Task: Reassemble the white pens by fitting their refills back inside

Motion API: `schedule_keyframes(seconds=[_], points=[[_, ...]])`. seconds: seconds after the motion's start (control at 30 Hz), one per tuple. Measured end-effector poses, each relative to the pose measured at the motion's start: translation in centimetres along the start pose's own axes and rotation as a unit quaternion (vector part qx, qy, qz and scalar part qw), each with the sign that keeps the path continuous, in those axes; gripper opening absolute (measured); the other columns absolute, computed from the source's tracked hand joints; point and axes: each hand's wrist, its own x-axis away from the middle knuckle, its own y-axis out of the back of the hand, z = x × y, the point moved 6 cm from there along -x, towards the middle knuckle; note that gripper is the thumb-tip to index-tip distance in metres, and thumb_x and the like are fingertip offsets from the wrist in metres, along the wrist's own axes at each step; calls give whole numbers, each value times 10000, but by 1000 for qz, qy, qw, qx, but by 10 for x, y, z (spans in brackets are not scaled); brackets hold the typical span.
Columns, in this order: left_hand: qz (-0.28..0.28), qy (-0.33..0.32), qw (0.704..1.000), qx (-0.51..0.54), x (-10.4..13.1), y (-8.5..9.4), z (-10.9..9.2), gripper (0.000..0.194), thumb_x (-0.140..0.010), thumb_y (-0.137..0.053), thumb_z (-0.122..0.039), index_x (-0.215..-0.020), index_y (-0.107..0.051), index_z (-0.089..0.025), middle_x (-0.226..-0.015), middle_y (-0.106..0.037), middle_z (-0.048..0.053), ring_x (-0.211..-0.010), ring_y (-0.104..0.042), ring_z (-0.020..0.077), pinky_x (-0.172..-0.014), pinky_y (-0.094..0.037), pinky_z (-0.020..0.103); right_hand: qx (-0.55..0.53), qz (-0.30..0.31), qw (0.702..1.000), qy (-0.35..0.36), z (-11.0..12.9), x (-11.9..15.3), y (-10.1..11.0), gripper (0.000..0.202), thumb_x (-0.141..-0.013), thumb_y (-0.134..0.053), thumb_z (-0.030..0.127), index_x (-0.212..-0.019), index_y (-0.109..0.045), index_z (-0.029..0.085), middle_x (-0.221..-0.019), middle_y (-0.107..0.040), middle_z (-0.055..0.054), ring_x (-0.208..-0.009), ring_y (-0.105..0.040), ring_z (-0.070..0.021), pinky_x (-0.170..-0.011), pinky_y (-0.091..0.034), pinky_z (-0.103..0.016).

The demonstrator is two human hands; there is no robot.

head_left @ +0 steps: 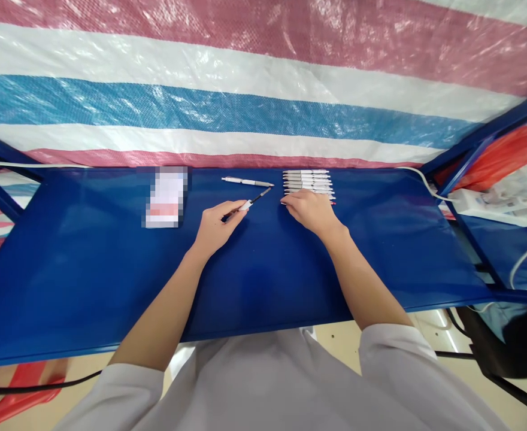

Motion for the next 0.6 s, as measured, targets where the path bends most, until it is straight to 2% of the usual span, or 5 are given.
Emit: schedule_keyframes(seconds=[0.2, 0.47, 0.6], points=[[0, -11, 1000, 4, 0, -1, -1, 261, -878, -645, -359, -1063, -747, -207, -986, -764, 40, -865, -712, 189, -836, -559, 313, -4, 26, 1000, -12, 4, -6, 2, 329, -954, -430, 207, -1088, -726, 258, -1054, -755, -66, -979, -656, -261, -648, -418, -311], [-6, 8, 1000, 14, 0, 0, 0, 266, -863, -656, -372, -1056, -750, -214, -999, -765, 38, -875, -716, 194, -846, -575, 321, -24, -2, 1000, 17, 19, -5, 4, 325, -968, -423, 207, -1060, -732, 245, -1057, -757, -67, -991, -665, -260, -643, -424, -316], [-7, 9, 1000, 23, 0, 1, 2, 276, -860, -661, -379, -1057, -749, -207, -1000, -765, 46, -869, -719, 195, -853, -579, 326, -97, -20, 995, 21, 20, -5, 6, 320, -965, -452, 225, -1165, -701, 239, -1135, -740, -70, -1016, -679, -261, -734, -487, -334]])
